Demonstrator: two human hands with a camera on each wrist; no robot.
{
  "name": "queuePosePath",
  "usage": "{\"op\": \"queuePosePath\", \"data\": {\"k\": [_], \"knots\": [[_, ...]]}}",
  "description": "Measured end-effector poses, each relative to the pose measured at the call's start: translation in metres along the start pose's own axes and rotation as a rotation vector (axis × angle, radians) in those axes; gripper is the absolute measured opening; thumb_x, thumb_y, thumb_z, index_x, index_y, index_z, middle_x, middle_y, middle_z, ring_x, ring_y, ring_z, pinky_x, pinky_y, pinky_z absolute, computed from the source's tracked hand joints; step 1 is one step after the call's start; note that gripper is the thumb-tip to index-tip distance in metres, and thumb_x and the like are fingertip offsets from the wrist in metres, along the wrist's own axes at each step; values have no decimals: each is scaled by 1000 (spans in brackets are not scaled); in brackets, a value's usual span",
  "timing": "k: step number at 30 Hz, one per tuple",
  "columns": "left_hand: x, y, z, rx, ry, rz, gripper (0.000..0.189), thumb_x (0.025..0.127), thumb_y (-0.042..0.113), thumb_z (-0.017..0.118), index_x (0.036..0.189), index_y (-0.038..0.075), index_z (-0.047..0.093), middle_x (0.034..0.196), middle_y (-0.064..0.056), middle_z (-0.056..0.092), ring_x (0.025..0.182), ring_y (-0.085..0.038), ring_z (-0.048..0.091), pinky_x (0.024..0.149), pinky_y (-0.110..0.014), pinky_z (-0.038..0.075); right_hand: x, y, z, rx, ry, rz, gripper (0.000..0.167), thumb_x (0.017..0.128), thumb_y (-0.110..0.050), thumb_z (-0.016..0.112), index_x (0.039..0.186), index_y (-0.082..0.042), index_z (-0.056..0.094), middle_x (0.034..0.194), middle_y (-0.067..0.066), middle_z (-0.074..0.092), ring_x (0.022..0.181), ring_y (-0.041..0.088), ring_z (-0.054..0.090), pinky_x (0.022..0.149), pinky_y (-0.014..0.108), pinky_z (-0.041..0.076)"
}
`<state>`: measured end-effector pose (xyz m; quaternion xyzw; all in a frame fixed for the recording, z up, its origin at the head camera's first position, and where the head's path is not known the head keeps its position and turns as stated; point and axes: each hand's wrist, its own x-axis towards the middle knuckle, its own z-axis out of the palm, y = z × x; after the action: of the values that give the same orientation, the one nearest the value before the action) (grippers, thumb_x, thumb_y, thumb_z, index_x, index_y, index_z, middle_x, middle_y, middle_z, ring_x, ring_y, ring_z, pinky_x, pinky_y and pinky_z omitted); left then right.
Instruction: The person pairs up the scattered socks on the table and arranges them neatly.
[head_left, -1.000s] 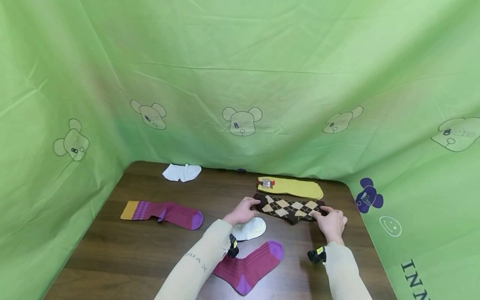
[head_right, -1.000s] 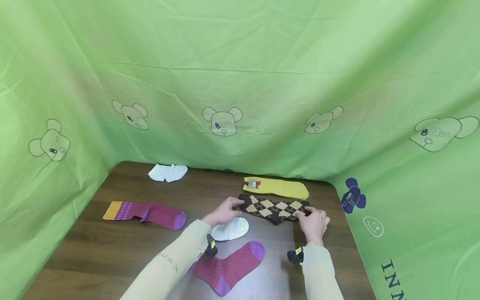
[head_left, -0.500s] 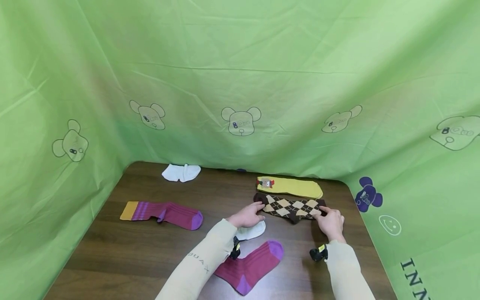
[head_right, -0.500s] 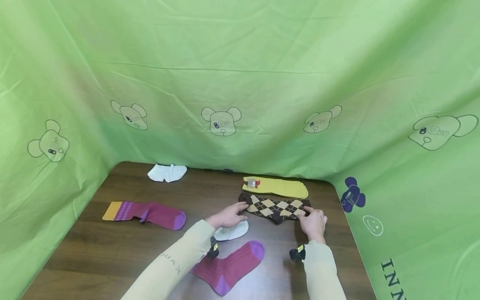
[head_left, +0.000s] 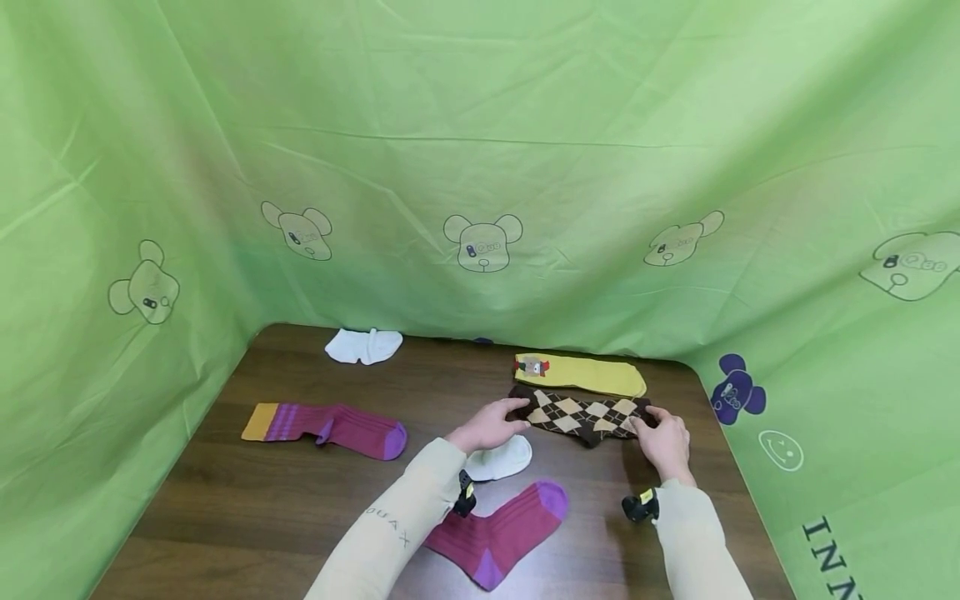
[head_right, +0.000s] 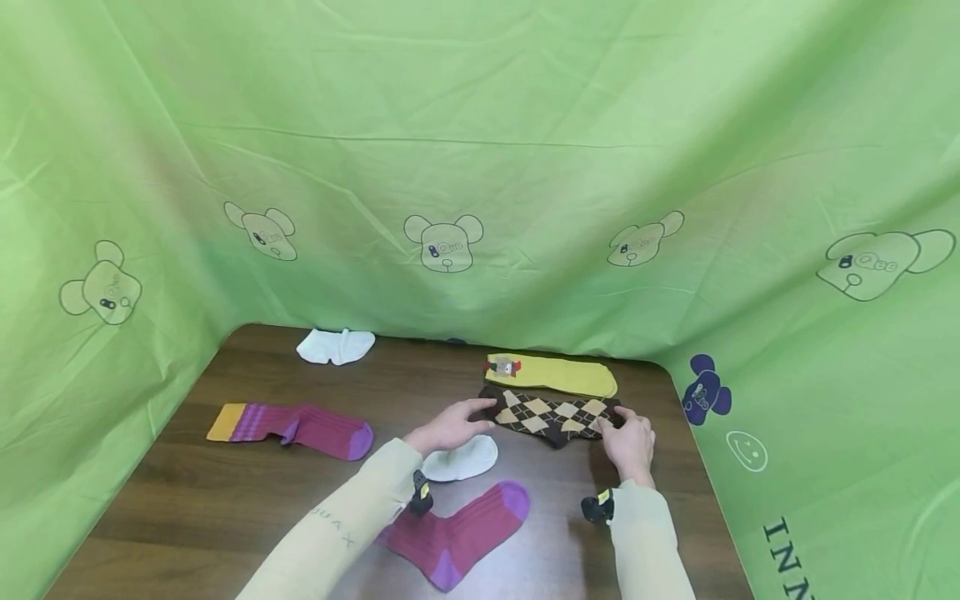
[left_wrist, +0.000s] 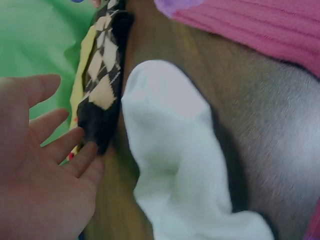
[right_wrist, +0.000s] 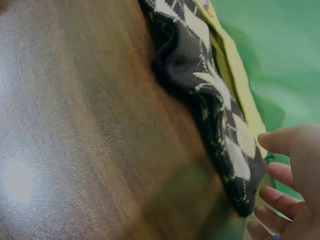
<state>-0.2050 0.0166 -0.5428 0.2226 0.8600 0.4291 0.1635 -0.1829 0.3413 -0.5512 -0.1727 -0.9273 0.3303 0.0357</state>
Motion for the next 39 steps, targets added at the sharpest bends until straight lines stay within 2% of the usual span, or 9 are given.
{"op": "queuePosePath", "data": {"k": [7, 13, 21, 29, 36, 39], "knots": [[-3, -3, -19, -61, 38, -1, 52, 102, 23, 60, 149, 4, 50, 149, -18, 50, 137, -36, 46, 111, -48, 38, -1, -8, -5, 61, 57, -25, 51, 98, -25, 63, 137, 8, 53, 133, 36, 47, 129, 53, 38, 107, 59, 29], [-6, -7, -28, -132, 83, -6, 50, 102, 21, 61, 147, 2, 51, 147, -17, 52, 133, -38, 50, 107, -50, 41, -2, -19, -9, 123, 54, -66, 53, 99, -25, 65, 138, 9, 52, 133, 34, 50, 129, 48, 41, 108, 56, 30], [-13, -15, -37, -179, 126, 0, 51, 101, 23, 62, 146, 1, 52, 148, -16, 52, 134, -40, 48, 107, -53, 41, -5, -30, -10, 176, 48, -57, 55, 100, -26, 64, 142, 7, 50, 136, 31, 47, 128, 45, 47, 108, 54, 33], [-22, -19, -41, -214, 155, 13, 50, 101, 22, 62, 144, -2, 53, 146, -19, 53, 134, -42, 47, 108, -55, 39, -8, -41, -9, 207, 16, -56, 55, 102, -29, 62, 143, 5, 49, 140, 28, 47, 130, 44, 46, 108, 53, 35], [-28, -21, -45, -223, 163, -17, 51, 101, 25, 63, 146, 2, 53, 146, -14, 54, 132, -36, 51, 105, -49, 43, -10, -49, -9, 251, -12, -72, 55, 102, -31, 61, 144, 3, 50, 143, 26, 49, 131, 41, 47, 107, 50, 37], [-32, -23, -47, -240, 165, -14, 50, 101, 24, 63, 146, 3, 53, 146, -15, 54, 132, -39, 50, 104, -49, 45, -12, -52, -10, 275, -32, -71, 55, 103, -30, 61, 145, 2, 48, 146, 25, 49, 133, 40, 47, 107, 51, 38]]}}
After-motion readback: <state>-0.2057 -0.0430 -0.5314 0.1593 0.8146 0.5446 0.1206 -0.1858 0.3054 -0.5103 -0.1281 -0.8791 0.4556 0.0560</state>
